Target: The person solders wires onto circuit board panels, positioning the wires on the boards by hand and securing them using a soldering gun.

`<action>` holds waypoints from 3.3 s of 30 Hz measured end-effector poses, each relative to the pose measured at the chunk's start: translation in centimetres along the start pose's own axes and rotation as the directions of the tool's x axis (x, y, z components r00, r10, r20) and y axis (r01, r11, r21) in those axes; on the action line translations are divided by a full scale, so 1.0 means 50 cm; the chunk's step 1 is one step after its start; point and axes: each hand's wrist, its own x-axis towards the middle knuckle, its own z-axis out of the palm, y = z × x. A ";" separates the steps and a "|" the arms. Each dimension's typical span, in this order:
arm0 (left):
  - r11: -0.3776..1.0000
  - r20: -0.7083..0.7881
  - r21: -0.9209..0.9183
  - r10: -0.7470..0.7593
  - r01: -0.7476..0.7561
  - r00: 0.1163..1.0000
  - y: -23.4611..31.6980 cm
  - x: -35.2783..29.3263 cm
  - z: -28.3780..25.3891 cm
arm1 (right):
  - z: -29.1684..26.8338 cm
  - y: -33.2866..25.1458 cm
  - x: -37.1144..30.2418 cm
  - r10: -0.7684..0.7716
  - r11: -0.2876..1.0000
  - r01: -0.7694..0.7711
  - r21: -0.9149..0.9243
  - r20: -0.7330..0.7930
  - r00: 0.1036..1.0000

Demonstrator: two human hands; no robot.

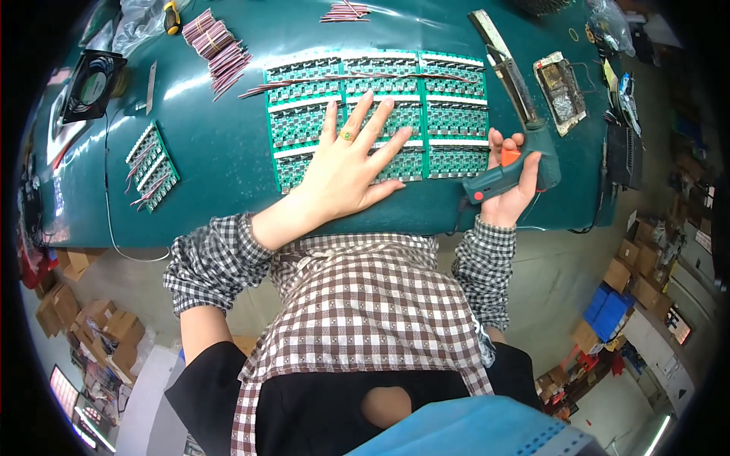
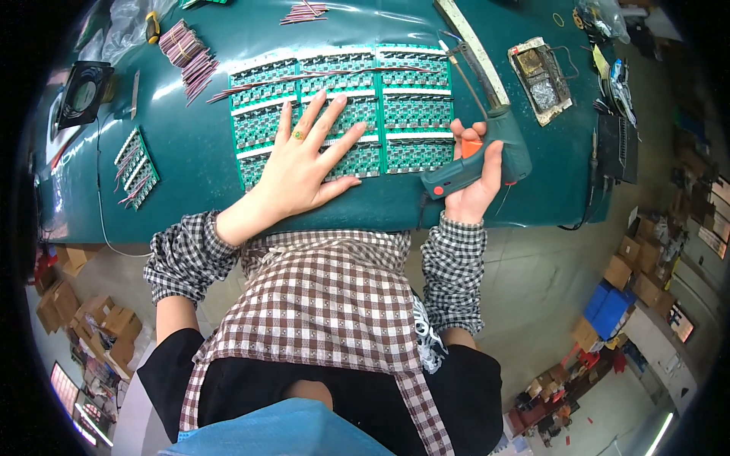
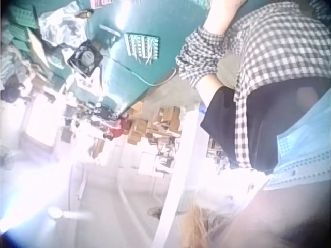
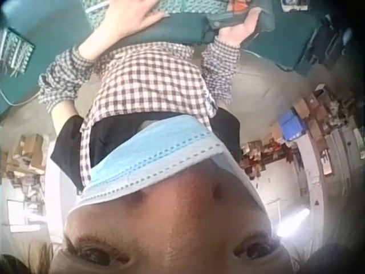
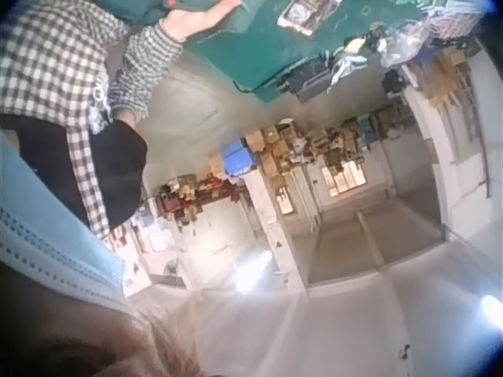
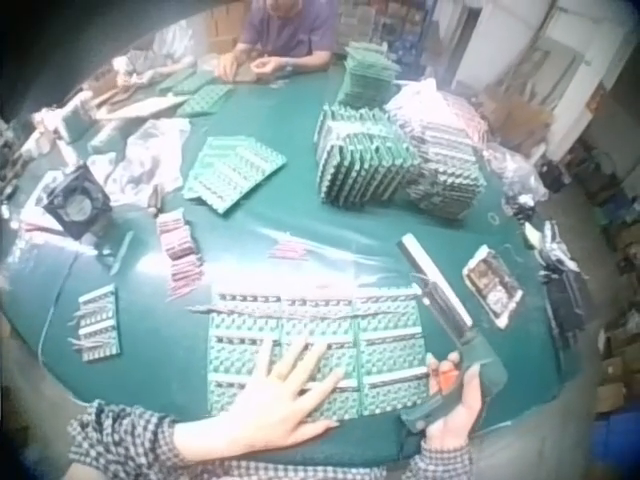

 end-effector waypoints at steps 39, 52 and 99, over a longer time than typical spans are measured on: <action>0.818 -0.289 -0.574 -0.151 -0.045 0.945 0.061 0.062 -0.036 | -0.006 -0.194 -0.023 -0.574 0.663 0.289 -0.690 -0.222 0.788; -0.447 0.245 -0.894 -0.458 0.017 0.855 0.097 0.082 -0.078 | 0.095 -0.088 -0.184 0.102 0.973 -0.087 -0.214 0.060 0.993; -0.657 0.253 -0.709 -0.574 -0.254 0.779 0.036 0.059 -0.078 | 0.178 -0.038 -0.182 0.205 0.919 -0.146 -0.367 0.126 0.971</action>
